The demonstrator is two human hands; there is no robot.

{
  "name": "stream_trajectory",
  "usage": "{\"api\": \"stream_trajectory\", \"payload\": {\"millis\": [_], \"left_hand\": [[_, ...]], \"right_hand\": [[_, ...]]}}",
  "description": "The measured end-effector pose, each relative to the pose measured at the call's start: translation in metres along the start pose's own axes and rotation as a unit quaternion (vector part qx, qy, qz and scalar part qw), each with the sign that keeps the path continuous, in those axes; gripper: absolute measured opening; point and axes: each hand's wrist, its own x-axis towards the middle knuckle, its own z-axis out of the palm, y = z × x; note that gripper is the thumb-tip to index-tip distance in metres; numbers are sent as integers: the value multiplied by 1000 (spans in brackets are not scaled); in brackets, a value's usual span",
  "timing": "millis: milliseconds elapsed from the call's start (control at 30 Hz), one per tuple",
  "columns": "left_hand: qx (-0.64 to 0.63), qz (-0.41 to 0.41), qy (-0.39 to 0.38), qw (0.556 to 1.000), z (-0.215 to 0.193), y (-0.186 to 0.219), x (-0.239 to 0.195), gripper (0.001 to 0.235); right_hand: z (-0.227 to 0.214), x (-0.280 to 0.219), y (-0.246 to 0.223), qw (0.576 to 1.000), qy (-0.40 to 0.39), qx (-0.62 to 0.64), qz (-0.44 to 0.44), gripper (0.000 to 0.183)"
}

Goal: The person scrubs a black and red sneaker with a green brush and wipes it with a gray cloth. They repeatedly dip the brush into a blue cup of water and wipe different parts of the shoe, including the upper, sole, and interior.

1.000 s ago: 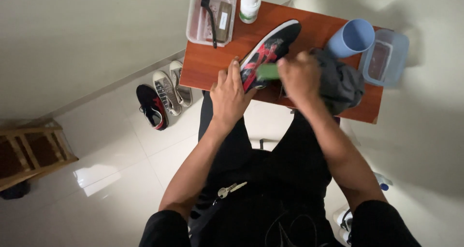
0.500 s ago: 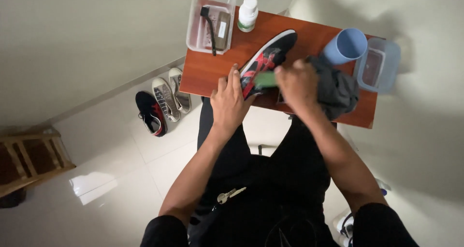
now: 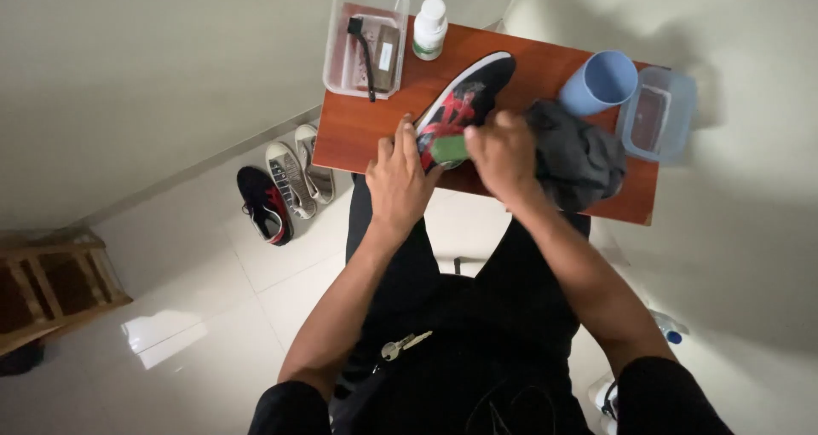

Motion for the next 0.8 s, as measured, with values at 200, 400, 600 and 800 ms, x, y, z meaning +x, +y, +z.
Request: {"api": "stream_trajectory", "payload": {"millis": [200, 400, 600, 800], "left_hand": [[12, -21, -36, 999, -11, 10, 6, 93], [32, -18, -29, 999, -8, 11, 8, 90], [19, -24, -35, 999, -6, 9, 8, 87], [-34, -61, -104, 992, -17, 14, 14, 83]], "right_hand": [[3, 15, 25, 993, 31, -112, 21, 41], [5, 27, 38, 995, 74, -62, 18, 40], [3, 40, -13, 999, 19, -29, -31, 31], [-17, 44, 39, 994, -14, -89, 56, 59]]}}
